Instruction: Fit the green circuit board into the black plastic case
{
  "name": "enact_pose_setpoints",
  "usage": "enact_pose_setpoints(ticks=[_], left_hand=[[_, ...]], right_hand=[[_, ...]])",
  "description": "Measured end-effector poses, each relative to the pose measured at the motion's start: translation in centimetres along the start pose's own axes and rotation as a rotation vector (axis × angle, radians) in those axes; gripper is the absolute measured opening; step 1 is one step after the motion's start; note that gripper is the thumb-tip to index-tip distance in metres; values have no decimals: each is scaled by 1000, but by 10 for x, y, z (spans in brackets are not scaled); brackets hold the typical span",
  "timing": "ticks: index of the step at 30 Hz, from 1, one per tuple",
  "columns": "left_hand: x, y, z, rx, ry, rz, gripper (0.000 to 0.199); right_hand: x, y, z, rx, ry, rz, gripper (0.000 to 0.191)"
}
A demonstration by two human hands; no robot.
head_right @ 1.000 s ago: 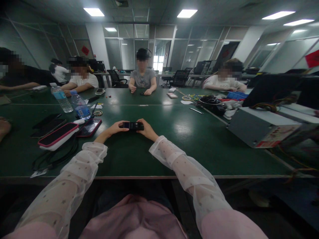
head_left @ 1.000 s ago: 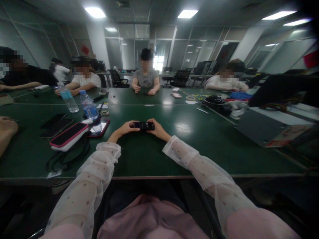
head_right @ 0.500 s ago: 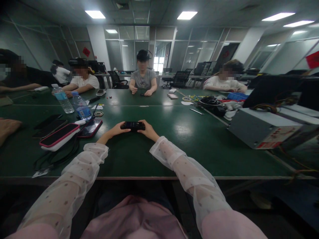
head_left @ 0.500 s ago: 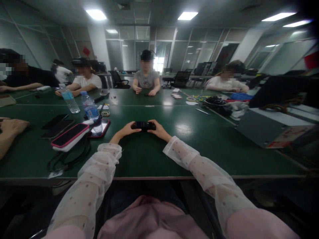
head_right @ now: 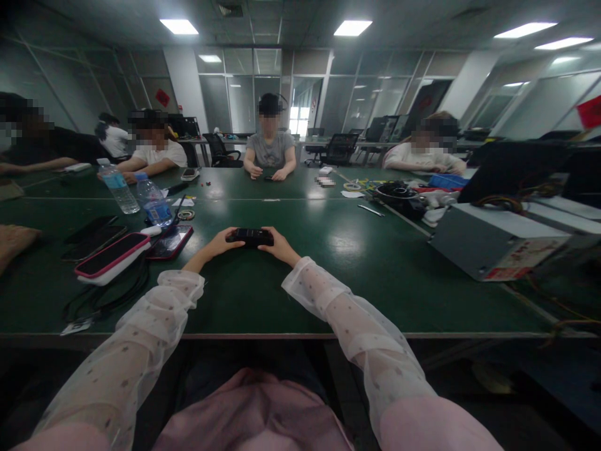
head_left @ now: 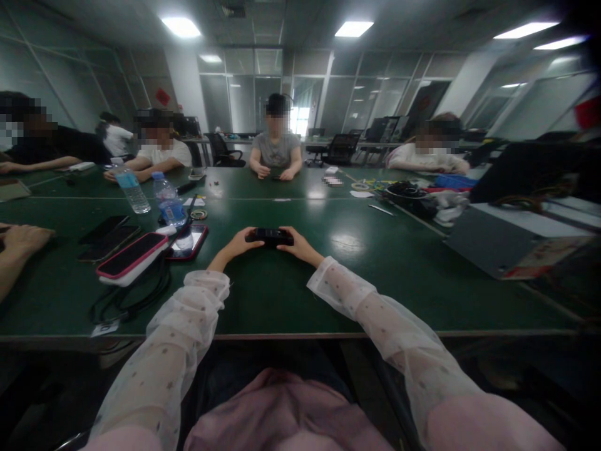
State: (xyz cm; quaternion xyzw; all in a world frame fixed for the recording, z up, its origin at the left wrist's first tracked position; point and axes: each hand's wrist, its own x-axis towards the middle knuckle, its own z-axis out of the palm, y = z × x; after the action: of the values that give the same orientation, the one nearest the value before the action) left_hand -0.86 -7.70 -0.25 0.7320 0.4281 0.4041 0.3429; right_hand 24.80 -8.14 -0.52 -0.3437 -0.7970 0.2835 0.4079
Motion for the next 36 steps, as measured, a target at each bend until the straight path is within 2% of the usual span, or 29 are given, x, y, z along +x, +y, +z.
enact_pose_setpoints(ticks=[4, 10, 17, 25, 32, 36], left_hand=[[2, -5, 1, -3, 6, 13, 64], [2, -8, 1, 1, -5, 19, 67], [3, -14, 1, 82, 2, 30, 70], [2, -12, -1, 123, -6, 65, 78], [2, -10, 0, 151, -14, 76, 67], [2, -11, 1, 93, -9, 80, 71]], right_hand=[[1, 4, 1, 21, 11, 16, 66], [2, 9, 1, 2, 32, 43, 58], [5, 16, 2, 112, 57, 68, 57], [5, 17, 2, 153, 51, 82, 57], [6, 21, 2, 162, 30, 119, 58], [5, 19, 2, 188, 24, 123, 57]])
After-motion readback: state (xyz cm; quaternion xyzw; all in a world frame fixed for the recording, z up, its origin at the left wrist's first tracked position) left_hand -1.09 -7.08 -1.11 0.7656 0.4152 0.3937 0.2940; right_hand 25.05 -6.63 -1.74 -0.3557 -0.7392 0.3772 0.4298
